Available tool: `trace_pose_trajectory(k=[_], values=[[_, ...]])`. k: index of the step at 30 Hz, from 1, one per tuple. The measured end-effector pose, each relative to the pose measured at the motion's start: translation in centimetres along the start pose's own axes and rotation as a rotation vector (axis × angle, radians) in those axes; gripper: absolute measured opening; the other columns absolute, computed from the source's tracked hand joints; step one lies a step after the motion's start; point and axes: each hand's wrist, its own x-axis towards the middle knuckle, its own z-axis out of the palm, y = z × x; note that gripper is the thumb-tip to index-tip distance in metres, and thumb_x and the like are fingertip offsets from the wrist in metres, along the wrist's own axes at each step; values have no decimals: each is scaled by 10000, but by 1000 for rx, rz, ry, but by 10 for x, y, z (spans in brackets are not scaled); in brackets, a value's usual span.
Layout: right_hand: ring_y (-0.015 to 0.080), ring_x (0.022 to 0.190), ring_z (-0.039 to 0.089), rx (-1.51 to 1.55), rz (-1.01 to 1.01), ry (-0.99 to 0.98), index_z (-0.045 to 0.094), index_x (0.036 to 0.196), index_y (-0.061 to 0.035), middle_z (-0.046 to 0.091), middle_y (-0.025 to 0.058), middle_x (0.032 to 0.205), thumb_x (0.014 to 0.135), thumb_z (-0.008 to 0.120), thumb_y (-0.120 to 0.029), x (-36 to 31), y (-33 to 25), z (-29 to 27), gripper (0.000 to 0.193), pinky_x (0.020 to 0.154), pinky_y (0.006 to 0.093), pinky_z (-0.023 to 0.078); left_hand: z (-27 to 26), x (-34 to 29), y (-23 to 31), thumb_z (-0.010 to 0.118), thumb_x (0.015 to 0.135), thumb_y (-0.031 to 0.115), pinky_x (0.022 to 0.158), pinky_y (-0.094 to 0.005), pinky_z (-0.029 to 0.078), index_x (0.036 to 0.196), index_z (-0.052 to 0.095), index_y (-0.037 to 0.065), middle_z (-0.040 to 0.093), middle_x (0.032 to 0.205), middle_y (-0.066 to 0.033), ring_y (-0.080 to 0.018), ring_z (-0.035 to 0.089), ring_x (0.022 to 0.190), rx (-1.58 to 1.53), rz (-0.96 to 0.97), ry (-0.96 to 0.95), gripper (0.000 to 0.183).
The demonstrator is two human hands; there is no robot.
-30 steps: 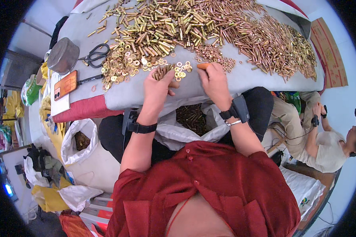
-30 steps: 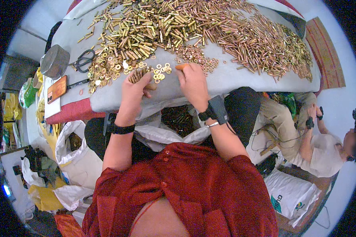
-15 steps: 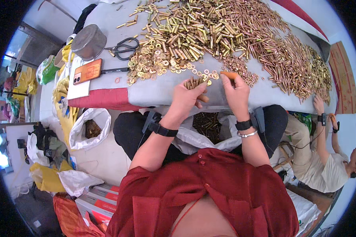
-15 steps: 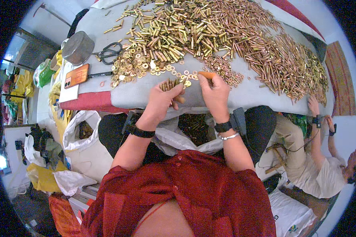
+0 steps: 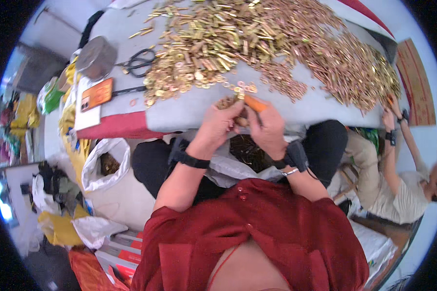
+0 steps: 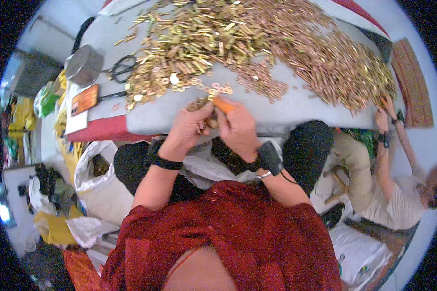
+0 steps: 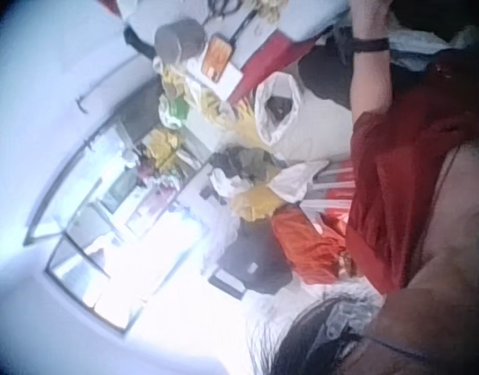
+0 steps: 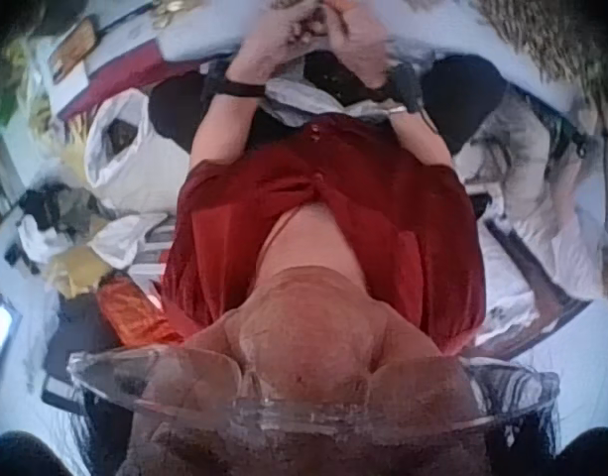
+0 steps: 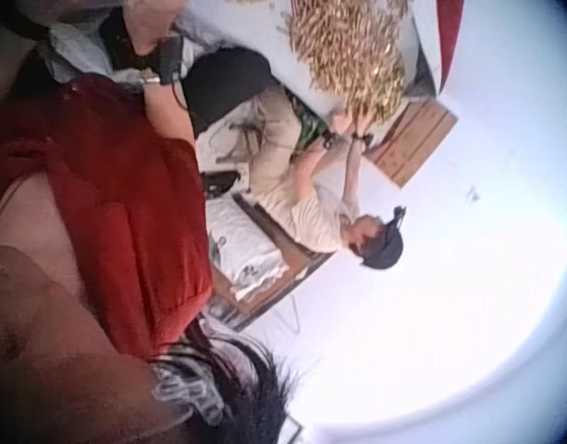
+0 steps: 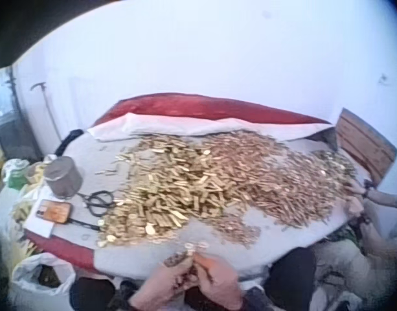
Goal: Sorting small brass shell casings and metal components into groups on a table.
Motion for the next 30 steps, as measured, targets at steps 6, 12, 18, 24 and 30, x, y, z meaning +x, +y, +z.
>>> trace_pose_trajectory(k=[6, 12, 18, 24, 30], values=[[335, 825, 590, -79, -47, -86, 602, 993, -11, 617, 164, 922, 774, 627, -34, -6, 19, -19, 221, 731, 383, 485, 9, -1, 6, 635, 863, 196, 401, -216, 458, 960, 590, 36, 643, 794, -57, -125, 627, 586, 180, 211, 93, 192], [335, 786, 559, -397, 154, -95, 590, 901, -18, 580, 155, 835, 788, 637, -87, 24, 60, -33, 140, 706, 392, 459, 6, 2, 5, 621, 871, 188, 425, -230, 466, 1007, 575, 26, 654, 847, -88, -142, 630, 611, 227, 207, 157, 217], [352, 762, 550, -516, 92, -183, 546, 774, -15, 568, 160, 780, 763, 653, -93, 33, 58, -24, 133, 672, 403, 452, 10, 1, 4, 635, 860, 179, 424, -232, 468, 999, 574, 23, 658, 841, -85, -135, 625, 609, 298, 232, 212, 218], [162, 642, 571, 65, 450, -119, 573, 824, -9, 598, 84, 716, 772, 642, -77, 28, 29, -21, 110, 598, 294, 468, 11, 1, 4, 651, 841, 145, 394, -225, 466, 990, 560, -1, 657, 823, -90, -135, 633, 583, 290, 225, 218, 227], [7, 660, 479, 466, 571, -105, 587, 928, -11, 576, -47, 779, 832, 644, -72, 17, 17, -11, 127, 570, 175, 403, 13, 1, 2, 653, 835, 115, 396, -213, 458, 955, 570, -10, 654, 798, -79, -115, 617, 547, 411, 221, 207, 192]])
